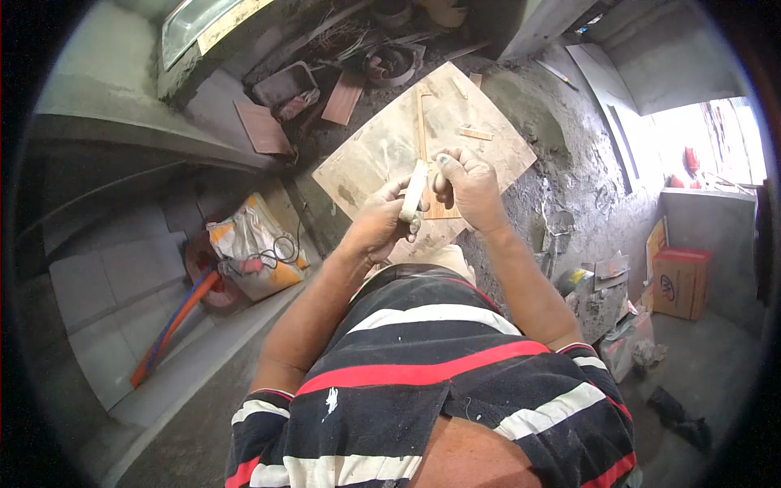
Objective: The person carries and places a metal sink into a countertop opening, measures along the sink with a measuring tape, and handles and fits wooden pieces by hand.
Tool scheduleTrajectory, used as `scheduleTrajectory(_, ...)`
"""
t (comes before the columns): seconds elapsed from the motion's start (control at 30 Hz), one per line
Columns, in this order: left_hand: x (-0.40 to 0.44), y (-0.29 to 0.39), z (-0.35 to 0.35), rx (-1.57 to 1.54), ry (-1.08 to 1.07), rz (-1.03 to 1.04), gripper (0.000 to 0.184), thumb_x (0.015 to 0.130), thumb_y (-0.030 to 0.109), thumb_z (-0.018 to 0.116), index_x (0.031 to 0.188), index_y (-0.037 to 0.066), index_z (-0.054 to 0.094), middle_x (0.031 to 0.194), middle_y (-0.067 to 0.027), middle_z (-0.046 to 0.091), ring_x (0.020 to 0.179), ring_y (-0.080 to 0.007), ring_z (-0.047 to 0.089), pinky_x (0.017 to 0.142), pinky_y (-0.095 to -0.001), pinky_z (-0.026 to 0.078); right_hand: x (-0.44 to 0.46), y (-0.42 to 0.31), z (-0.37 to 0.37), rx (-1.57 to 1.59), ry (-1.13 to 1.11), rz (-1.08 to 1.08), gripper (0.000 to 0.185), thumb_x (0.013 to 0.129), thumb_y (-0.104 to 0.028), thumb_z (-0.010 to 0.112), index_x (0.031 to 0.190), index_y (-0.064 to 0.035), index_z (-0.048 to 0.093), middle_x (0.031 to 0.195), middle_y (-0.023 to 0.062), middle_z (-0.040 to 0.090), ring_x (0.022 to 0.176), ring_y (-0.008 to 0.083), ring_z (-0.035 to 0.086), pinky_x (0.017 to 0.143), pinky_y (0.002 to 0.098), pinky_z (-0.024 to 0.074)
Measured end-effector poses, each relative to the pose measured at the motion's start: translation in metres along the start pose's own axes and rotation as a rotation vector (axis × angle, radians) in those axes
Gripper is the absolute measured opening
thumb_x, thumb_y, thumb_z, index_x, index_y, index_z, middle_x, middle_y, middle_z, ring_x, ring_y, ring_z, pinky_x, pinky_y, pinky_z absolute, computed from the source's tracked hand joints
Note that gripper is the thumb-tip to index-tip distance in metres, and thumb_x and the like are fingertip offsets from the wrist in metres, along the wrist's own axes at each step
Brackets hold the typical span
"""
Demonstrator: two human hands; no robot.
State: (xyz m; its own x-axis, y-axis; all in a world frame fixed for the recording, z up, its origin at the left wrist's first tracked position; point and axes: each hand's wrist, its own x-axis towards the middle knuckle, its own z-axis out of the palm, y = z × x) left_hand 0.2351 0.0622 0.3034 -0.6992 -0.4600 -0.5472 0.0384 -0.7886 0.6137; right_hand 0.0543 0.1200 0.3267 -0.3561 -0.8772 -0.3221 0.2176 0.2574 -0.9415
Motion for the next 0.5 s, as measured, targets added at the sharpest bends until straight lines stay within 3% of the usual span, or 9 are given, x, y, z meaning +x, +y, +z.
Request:
scheduleTrajectory(0.17,-0.001,0.007,0.001,0.001,0.054,0.031,0.047,0.102,0.008,0.053,0.149,0.005,0.044,0.098,-0.0060,0.066,0.059,-0.0097,0.060,0.049,-0.0245,0.049,-0.005,0.002,0.001,-0.139,0.170,-0.157,0.020,0.101,-0.019,0.067,0.110,-0.0010,0.070,0.077,-0.0001,0.065,0.066,0.0061,0.059,0.056,0.0224,0.0467)
scheduleTrajectory(0.23,-0.001,0.008,-0.002,0.022,0.069,0.075,0.048,0.102,0.008,0.054,0.149,0.003,0.045,0.099,-0.0060,0.066,0.060,-0.0095,0.060,0.050,-0.0246,0.048,-0.011,-0.009,-0.001,-0.196,0.032,-0.223,0.019,0.095,-0.010,0.074,0.112,-0.0011,0.071,0.083,-0.0007,0.065,0.074,0.0049,0.058,0.065,0.0218,0.0478)
scheduleTrajectory(0.33,0.002,0.009,0.000,0.122,0.065,0.155,0.052,0.101,0.010,0.053,0.151,0.004,0.044,0.098,-0.0042,0.064,0.061,-0.0078,0.056,0.050,-0.0233,0.048,-0.015,-0.014,0.003,-0.191,-0.110,-0.308,0.027,0.089,-0.010,0.081,0.114,-0.0040,0.071,0.090,-0.0008,0.066,0.078,0.0059,0.059,0.070,0.0226,0.0488)
scheduleTrajectory(0.5,0.006,0.003,-0.003,0.265,0.153,0.292,0.055,0.099,0.009,0.048,0.154,0.007,0.042,0.099,-0.0042,0.062,0.067,-0.0077,0.058,0.052,-0.0242,0.049,-0.020,-0.016,0.011,-0.326,-0.085,-0.360,0.031,0.084,-0.012,0.085,0.112,-0.0067,0.072,0.093,0.0014,0.069,0.081,0.0088,0.063,0.070,0.0246,0.0504)
